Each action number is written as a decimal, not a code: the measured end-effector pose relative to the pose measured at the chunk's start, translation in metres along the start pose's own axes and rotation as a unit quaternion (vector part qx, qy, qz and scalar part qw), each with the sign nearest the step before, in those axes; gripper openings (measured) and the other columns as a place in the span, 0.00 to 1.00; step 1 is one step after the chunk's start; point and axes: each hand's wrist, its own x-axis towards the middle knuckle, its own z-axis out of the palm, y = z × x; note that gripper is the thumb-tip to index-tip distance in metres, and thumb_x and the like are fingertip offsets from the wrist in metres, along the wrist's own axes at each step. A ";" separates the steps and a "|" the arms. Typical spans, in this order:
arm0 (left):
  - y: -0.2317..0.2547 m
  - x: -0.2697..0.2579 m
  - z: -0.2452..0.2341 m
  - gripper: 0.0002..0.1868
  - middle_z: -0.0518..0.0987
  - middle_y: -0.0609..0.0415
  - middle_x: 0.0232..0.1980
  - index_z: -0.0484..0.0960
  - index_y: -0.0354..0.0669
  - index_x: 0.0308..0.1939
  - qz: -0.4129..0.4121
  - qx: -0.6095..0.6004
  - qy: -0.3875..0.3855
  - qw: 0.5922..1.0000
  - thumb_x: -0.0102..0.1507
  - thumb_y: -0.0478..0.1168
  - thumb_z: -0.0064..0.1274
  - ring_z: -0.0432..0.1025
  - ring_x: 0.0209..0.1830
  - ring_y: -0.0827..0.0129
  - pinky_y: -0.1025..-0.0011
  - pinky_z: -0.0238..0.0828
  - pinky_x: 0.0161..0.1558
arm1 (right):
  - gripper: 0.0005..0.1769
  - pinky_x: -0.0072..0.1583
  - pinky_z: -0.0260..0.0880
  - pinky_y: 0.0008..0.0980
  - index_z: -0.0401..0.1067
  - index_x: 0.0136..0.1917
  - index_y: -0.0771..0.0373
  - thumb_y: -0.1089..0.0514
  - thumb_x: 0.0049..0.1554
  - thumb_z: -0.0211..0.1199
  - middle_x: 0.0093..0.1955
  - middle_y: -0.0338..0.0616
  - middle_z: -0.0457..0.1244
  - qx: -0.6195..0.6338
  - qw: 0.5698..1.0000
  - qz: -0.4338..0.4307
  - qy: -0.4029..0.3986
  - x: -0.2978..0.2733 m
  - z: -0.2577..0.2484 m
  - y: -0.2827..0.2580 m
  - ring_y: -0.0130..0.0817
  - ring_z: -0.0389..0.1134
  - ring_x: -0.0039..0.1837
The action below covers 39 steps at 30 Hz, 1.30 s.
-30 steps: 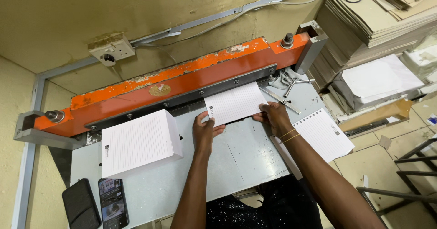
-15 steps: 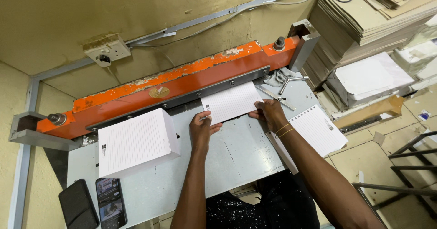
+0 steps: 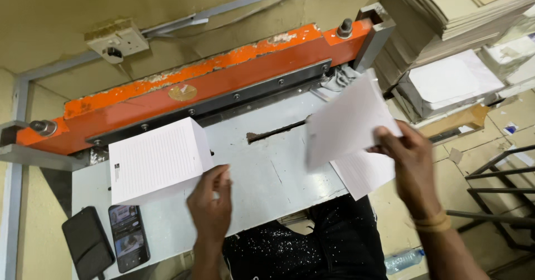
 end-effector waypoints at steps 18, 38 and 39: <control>-0.059 0.019 -0.106 0.06 0.83 0.55 0.44 0.87 0.41 0.45 0.309 0.317 0.124 0.888 0.66 0.34 0.69 0.77 0.45 0.62 0.60 0.75 0.51 | 0.26 0.57 0.79 0.41 0.77 0.67 0.46 0.37 0.61 0.59 0.69 0.29 0.72 -0.678 0.657 -0.299 -0.137 -0.040 -0.047 0.079 0.36 0.76 0.63; 0.034 -0.061 -0.060 0.38 0.77 0.46 0.80 0.68 0.46 0.80 -0.430 -0.280 0.047 0.857 0.73 0.58 0.22 0.71 0.80 0.52 0.50 0.64 0.79 | 0.33 0.41 0.49 0.25 0.76 0.68 0.54 0.32 0.61 0.55 0.38 0.31 0.56 -0.256 0.872 0.113 -0.402 -0.033 0.123 0.055 0.25 0.52 0.39; 0.021 -0.061 -0.046 0.38 0.77 0.46 0.80 0.68 0.46 0.80 -0.431 -0.282 0.050 0.856 0.73 0.58 0.22 0.71 0.80 0.52 0.50 0.64 0.79 | 0.33 0.41 0.49 0.25 0.76 0.68 0.54 0.32 0.61 0.55 0.38 0.31 0.56 -0.258 0.870 0.114 -0.405 -0.030 0.105 0.069 0.25 0.52 0.39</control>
